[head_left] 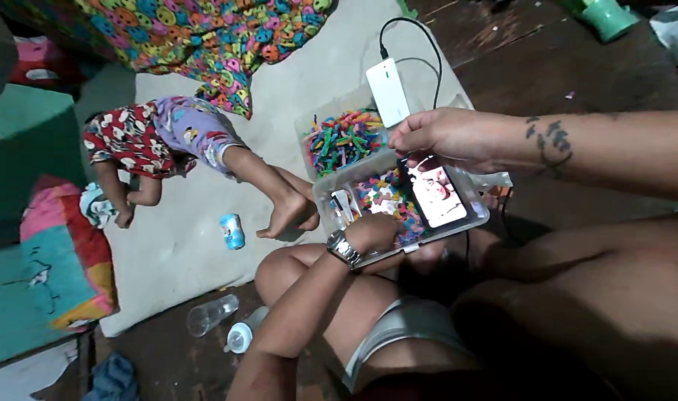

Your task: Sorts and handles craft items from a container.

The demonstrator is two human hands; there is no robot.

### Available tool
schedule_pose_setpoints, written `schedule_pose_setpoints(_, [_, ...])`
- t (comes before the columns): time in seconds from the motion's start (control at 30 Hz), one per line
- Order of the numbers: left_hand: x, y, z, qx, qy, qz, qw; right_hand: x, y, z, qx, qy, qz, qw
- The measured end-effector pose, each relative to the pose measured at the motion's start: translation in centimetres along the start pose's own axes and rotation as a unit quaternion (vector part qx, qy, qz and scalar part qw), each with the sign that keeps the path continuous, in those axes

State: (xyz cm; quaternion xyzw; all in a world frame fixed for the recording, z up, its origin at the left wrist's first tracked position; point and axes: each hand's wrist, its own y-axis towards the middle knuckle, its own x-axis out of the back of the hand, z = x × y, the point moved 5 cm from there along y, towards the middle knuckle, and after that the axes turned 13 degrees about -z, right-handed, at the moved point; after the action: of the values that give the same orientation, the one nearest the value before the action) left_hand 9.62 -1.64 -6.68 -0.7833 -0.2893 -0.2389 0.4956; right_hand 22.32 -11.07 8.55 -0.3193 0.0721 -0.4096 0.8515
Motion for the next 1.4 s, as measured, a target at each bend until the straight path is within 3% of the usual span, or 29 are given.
schedule_pose_setpoints(0.07, [1.4, 0.2, 0.5, 0.028, -0.045, -0.074, 0.996, 0.1, 0.4, -0.3, 0.027, 0.015, 0.005, 0.999])
schedule_pose_setpoints(0.2, [3.8, 0.9, 2.6, 0.111, -0.012, -0.243, 0.963, 0.3, 1.0, -0.3, 0.03, 0.032, -0.023, 0.999])
schedule_pose_setpoints(0.43, [3.8, 3.9, 3.3, 0.133, -0.013, -0.221, 0.966, -0.3, 1.7, -0.7, 0.022, 0.015, -0.002, 1.0])
schedule_pose_setpoints(0.57, [4.5, 3.5, 3.2, 0.104, -0.049, -0.258, 0.959, -0.1, 1.9, -0.7, 0.018, 0.003, -0.005, 1.0])
schedule_pose_setpoints(0.67, [5.5, 1.4, 2.8, 0.112, -0.09, -0.294, 0.945, 0.1, 0.2, 1.0, -0.079, -0.037, -0.01, 0.996])
schedule_pose_setpoints(0.77, [5.1, 0.5, 3.2, 0.13, -0.117, -0.317, 0.932, 0.1, 2.0, -1.2, 0.026, -0.018, -0.004, 0.999])
schedule_pose_setpoints(0.9, [4.8, -0.2, 3.1, 0.139, -0.151, -0.321, 0.925, -0.2, 1.8, -1.5, 0.037, -0.014, -0.009, 0.999])
schedule_pose_setpoints(1.17, [5.6, -4.2, 2.5, 0.145, -0.372, -0.368, 0.84, -0.2, 2.1, -1.8, -0.005, -0.125, 0.037, 0.991])
schedule_pose_setpoints(1.27, [5.6, -5.2, 2.0, 0.13, -0.44, -0.399, 0.794, -0.8, 2.0, -2.6, 0.062, -0.233, 0.063, 0.969])
schedule_pose_setpoints(1.33, [5.9, -5.6, 1.4, 0.11, -0.468, -0.419, 0.77, -1.2, 0.7, -1.5, 0.037, -0.316, 0.111, 0.942])
schedule_pose_setpoints(1.4, [6.3, -5.9, 0.8, 0.085, -0.487, -0.437, 0.752, -1.8, 2.2, -3.2, 0.145, -0.304, 0.104, 0.936])
